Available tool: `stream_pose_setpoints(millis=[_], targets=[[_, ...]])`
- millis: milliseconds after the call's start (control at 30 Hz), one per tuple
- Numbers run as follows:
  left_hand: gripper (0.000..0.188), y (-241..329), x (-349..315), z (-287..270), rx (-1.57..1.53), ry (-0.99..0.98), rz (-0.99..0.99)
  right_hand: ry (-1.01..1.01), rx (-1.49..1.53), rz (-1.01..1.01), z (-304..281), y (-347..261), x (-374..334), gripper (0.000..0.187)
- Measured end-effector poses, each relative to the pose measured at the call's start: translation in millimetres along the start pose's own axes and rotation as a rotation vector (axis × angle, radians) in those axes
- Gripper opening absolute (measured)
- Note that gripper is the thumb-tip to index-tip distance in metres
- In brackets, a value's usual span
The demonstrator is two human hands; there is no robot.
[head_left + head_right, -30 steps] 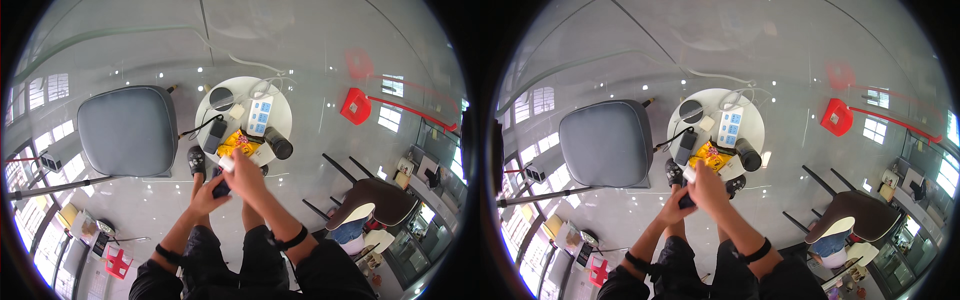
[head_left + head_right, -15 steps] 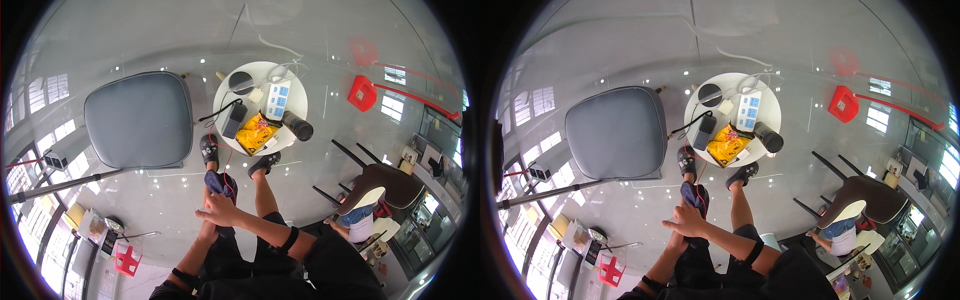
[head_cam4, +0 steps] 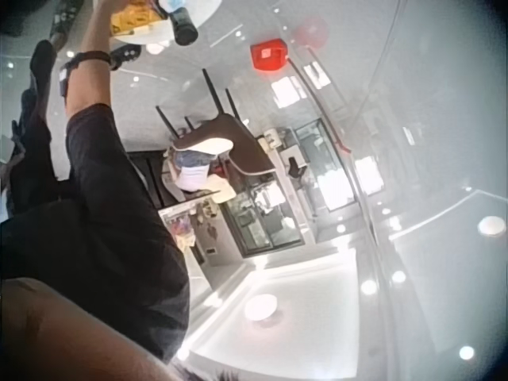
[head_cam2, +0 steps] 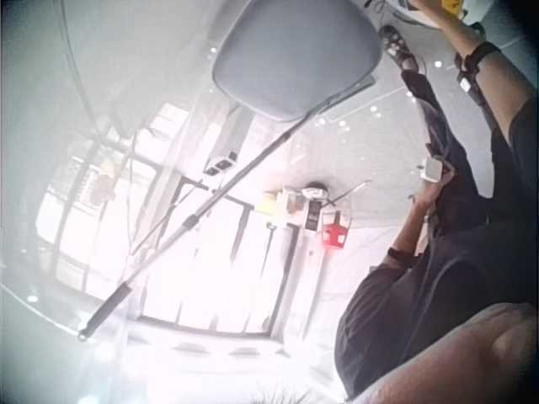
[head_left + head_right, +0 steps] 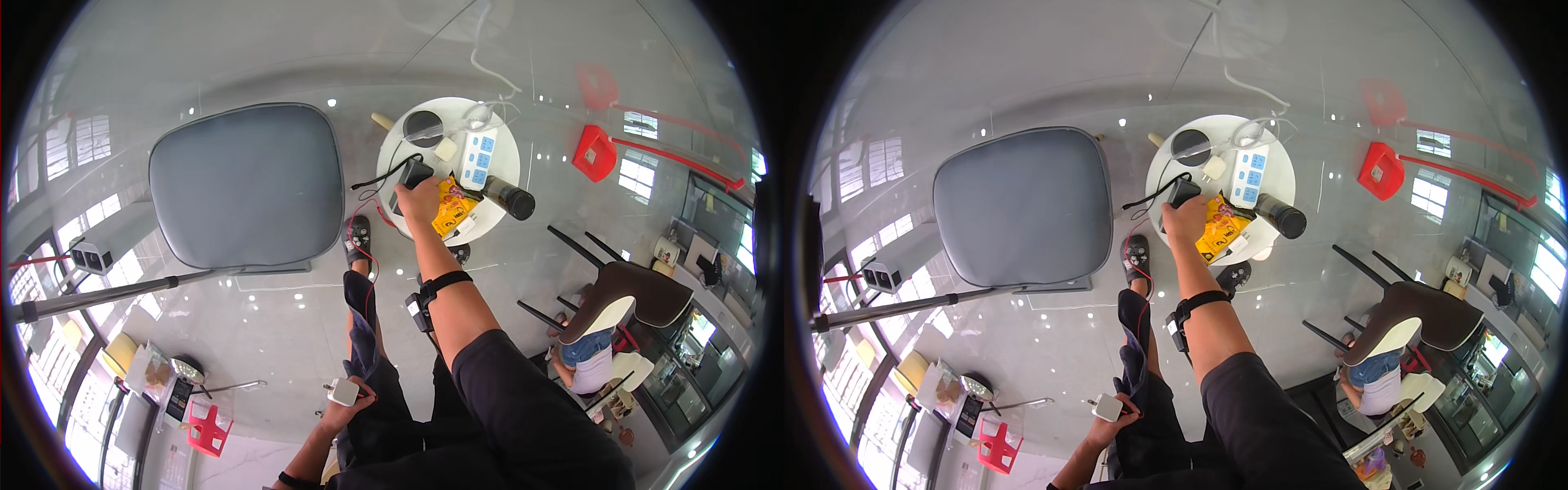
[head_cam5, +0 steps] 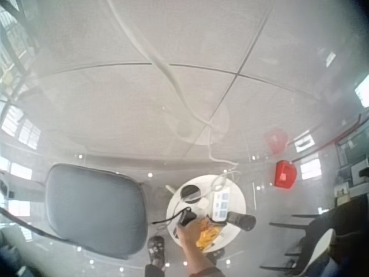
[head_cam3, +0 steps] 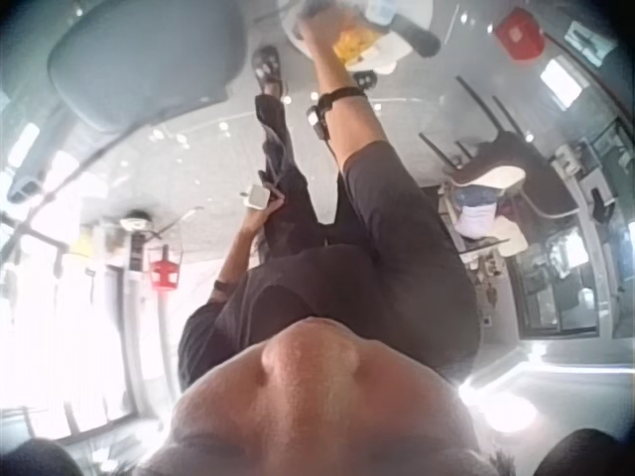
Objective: Clean white tiled walls and then organize items into a bucket and bag.
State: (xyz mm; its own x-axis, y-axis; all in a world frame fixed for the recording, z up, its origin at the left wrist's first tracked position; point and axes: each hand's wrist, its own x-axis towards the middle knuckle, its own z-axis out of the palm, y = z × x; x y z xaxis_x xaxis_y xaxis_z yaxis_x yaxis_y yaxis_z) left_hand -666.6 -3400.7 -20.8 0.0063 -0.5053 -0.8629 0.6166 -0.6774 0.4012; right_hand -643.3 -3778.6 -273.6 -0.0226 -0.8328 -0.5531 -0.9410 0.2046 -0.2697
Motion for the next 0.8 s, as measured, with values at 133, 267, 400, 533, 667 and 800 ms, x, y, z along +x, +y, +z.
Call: stream_pose_setpoints(millis=[133, 267, 400, 533, 667, 800], targets=[[0.010, -6, -9, -17, 0.082, 0.042, 0.049, 0.033, 0.091, -0.058, -20, 7, -31, 0.062], [0.011, 0, -29, -30, 0.112, 0.051, 0.054, -0.390, 0.634, -0.155, -87, 47, -102, 0.062], [0.015, 10, -53, -35, 0.173, 0.121, 0.206, -0.886, 0.760, -0.038, -175, 67, -199, 0.073], [0.023, 23, -89, -15, 0.158, 0.132, 0.219, -1.235, 0.558, -0.213, -220, 71, -299, 0.071], [0.038, 3, -125, 14, -0.141, 0.145, 0.230, -1.195, 0.473, -0.499, -251, 58, -385, 0.065], [0.048, -26, -169, 25, -0.409, 0.119, 0.307, -0.770, 0.393, -1.018, -262, 84, -434, 0.078]])
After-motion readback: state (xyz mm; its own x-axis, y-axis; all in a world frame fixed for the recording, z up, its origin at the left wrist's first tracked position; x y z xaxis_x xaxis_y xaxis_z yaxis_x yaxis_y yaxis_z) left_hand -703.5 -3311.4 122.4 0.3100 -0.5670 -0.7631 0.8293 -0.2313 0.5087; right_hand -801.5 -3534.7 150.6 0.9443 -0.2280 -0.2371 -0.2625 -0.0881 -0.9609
